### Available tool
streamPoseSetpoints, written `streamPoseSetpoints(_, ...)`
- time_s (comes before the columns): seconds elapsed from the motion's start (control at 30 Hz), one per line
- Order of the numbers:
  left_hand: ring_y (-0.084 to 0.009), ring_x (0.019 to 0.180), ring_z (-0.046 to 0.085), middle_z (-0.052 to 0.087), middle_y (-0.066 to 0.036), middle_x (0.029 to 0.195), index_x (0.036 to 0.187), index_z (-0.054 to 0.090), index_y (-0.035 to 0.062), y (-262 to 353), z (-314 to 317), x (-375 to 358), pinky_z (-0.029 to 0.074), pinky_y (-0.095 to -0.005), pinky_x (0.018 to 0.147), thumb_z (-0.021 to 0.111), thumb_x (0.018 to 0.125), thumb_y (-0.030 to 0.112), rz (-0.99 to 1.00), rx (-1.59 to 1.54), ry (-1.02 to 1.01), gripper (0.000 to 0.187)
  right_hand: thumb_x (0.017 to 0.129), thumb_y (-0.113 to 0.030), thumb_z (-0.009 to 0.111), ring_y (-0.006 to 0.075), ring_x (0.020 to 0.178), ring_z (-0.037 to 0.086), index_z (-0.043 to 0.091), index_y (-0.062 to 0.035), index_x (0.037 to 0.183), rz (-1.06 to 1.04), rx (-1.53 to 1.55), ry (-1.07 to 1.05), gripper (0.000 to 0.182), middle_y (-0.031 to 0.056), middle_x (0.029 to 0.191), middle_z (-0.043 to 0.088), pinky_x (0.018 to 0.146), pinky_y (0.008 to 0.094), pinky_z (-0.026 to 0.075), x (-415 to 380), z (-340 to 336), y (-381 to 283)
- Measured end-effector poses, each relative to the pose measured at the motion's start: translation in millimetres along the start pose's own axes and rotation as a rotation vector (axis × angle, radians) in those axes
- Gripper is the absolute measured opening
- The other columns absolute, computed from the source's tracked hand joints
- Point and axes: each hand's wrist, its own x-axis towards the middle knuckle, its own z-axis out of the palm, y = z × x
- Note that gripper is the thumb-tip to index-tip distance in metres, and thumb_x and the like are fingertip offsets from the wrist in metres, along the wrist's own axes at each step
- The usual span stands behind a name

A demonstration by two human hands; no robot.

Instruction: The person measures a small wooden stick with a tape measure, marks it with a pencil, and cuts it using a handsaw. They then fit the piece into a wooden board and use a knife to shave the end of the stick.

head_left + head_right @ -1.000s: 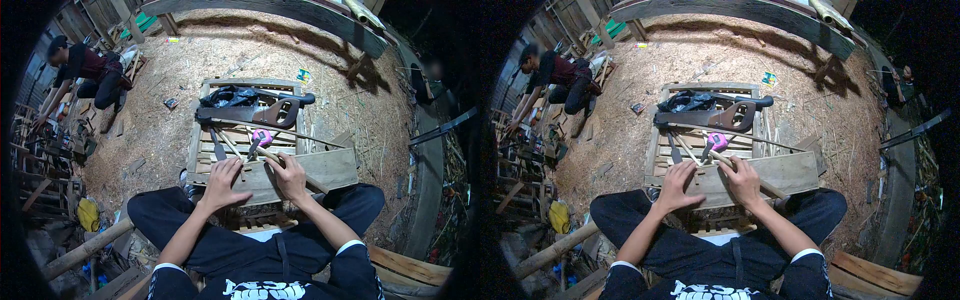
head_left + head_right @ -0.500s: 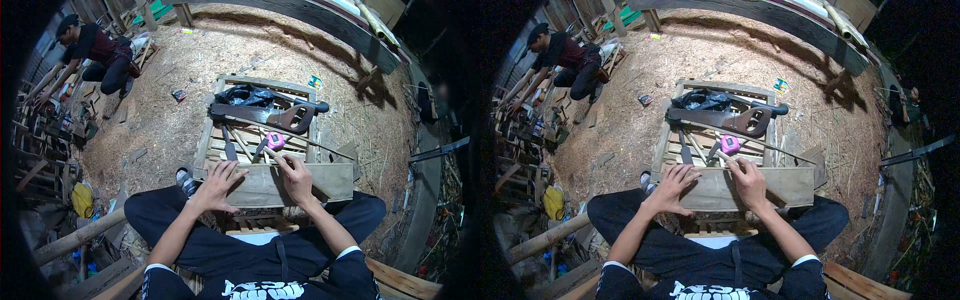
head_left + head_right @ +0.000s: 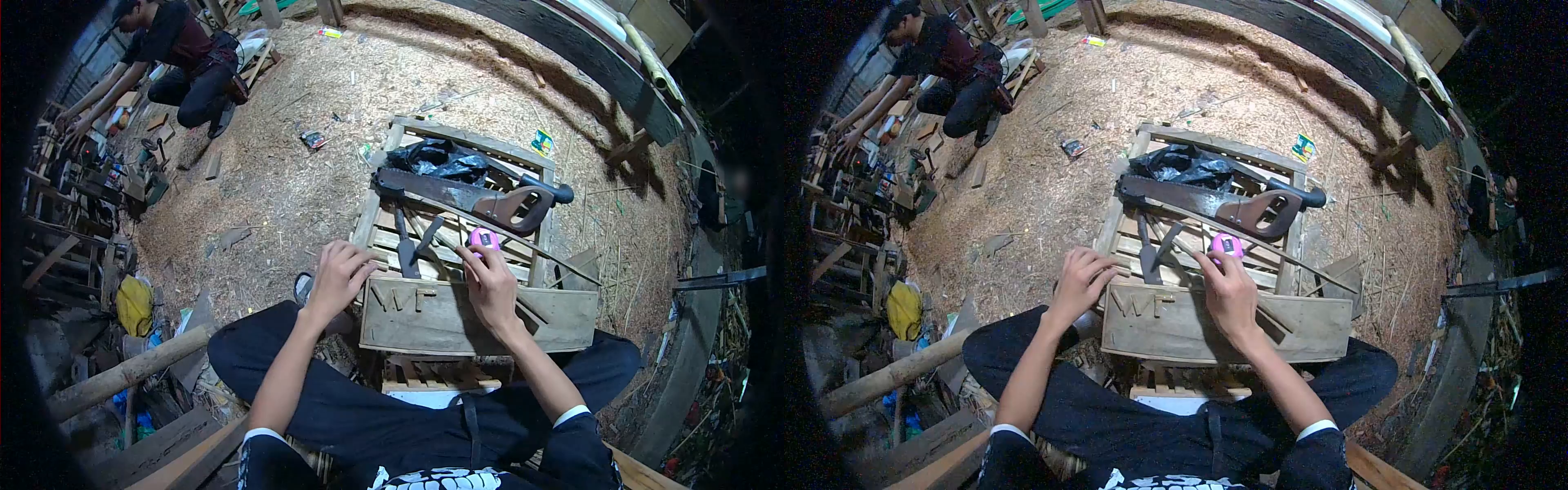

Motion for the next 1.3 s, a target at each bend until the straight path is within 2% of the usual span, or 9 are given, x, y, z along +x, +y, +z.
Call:
streamPoseSetpoints(0.1,-0.0319,0.120,0.057,0.067,-0.009,0.115,0.108,0.078,0.0084,-3.4,-4.5,9.5,0.042,-0.0478,0.106,0.077,0.090,0.019,0.070,0.085,0.045,0.021,0.091,-0.003,0.074,0.0320,0.097,0.068,0.074,-0.0124,0.126,0.016,-0.013,-0.003,0.036,0.0126,0.112,0.068,0.078,0.0432,0.056,10.3,13.8,0.9)
streamPoseSetpoints(0.27,-0.0365,0.135,0.045,0.054,-0.012,0.144,0.120,0.075,0.0127,-10.6,3.7,13.8,0.036,-0.0509,0.115,0.080,0.087,0.023,-0.005,0.187,0.002,0.034,0.089,-0.002,0.074,0.0340,0.100,0.068,0.074,-0.0098,0.124,0.053,-0.105,-0.021,0.035,0.0148,0.113,0.068,0.082,0.0439,0.056,14.5,24.5,-1.5)
streamPoseSetpoints(0.37,-0.0349,0.136,0.044,0.052,-0.013,0.146,0.121,0.075,0.0104,-7.5,5.0,18.0,0.037,-0.0492,0.116,0.077,0.089,0.024,0.018,0.281,0.026,0.034,0.088,-0.003,0.074,0.0337,0.099,0.066,0.074,-0.0093,0.122,0.058,-0.200,-0.038,0.034,0.0150,0.112,0.068,0.082,0.0443,0.053,19.5,23.8,-8.4)
streamPoseSetpoints(0.5,-0.0384,0.142,0.039,0.044,-0.016,0.160,0.127,0.074,0.0112,-9.5,8.7,18.8,0.032,-0.0513,0.119,0.075,0.093,0.026,0.000,0.152,-0.063,0.037,0.085,-0.004,0.077,0.0336,0.098,0.063,0.074,-0.0091,0.120,0.066,-0.207,-0.067,0.035,0.0134,0.109,0.068,0.081,0.0448,0.050,26.3,25.9,-8.1)
streamPoseSetpoints(0.63,-0.0394,0.143,0.039,0.042,-0.017,0.163,0.134,0.070,0.0108,-16.9,12.3,23.0,0.032,-0.0516,0.120,0.071,0.097,0.026,-0.070,0.083,-0.014,0.040,0.083,-0.006,0.080,0.0328,0.101,0.062,0.074,-0.0093,0.120,-0.005,-0.161,0.015,0.038,0.0119,0.110,0.068,0.084,0.0452,0.049,42.2,34.5,-26.5)
streamPoseSetpoints(0.8,-0.0388,0.143,0.040,0.044,-0.019,0.160,0.150,0.054,0.0054,-23.5,13.9,23.4,0.035,-0.0514,0.118,0.067,0.100,0.021,-0.141,0.053,0.005,0.054,0.085,-0.018,0.081,0.0317,0.102,0.059,0.074,-0.0110,0.121,-0.079,-0.036,-0.125,0.038,0.0112,0.108,0.065,0.087,0.0458,0.047,80.1,78.5,-47.6)
streamPoseSetpoints(0.97,-0.0392,0.143,0.040,0.044,-0.019,0.159,0.153,0.051,0.0041,-29.1,16.1,25.8,0.034,-0.0511,0.119,0.067,0.100,0.020,-0.147,0.035,-0.005,0.057,0.088,-0.028,0.077,0.0311,0.104,0.056,0.069,-0.0061,0.121,-0.124,-0.214,-0.203,0.040,0.0131,0.106,0.061,0.088,0.0452,0.043,111.2,112.1,-57.9)
streamPoseSetpoints(1.03,-0.0393,0.143,0.040,0.044,-0.019,0.158,0.152,0.051,0.0037,-28.9,13.4,27.8,0.034,-0.0513,0.119,0.067,0.100,0.020,-0.136,0.017,0.004,0.057,0.086,-0.027,0.081,0.0299,0.104,0.055,0.073,-0.0126,0.121,-0.093,-0.234,-0.194,0.039,0.0109,0.104,0.061,0.087,0.0442,0.042,113.7,123.1,-54.6)
streamPoseSetpoints(1.3,-0.0395,0.142,0.040,0.044,-0.020,0.158,0.152,0.051,0.0037,-23.0,11.9,31.2,0.035,-0.0508,0.119,0.070,0.098,0.019,-0.131,0.015,-0.001,0.059,0.081,-0.022,0.085,0.0288,0.096,0.057,0.077,-0.0107,0.111,-0.005,0.051,-0.120,0.033,0.0071,0.094,0.062,0.083,0.0436,0.042,109.8,125.9,-40.0)
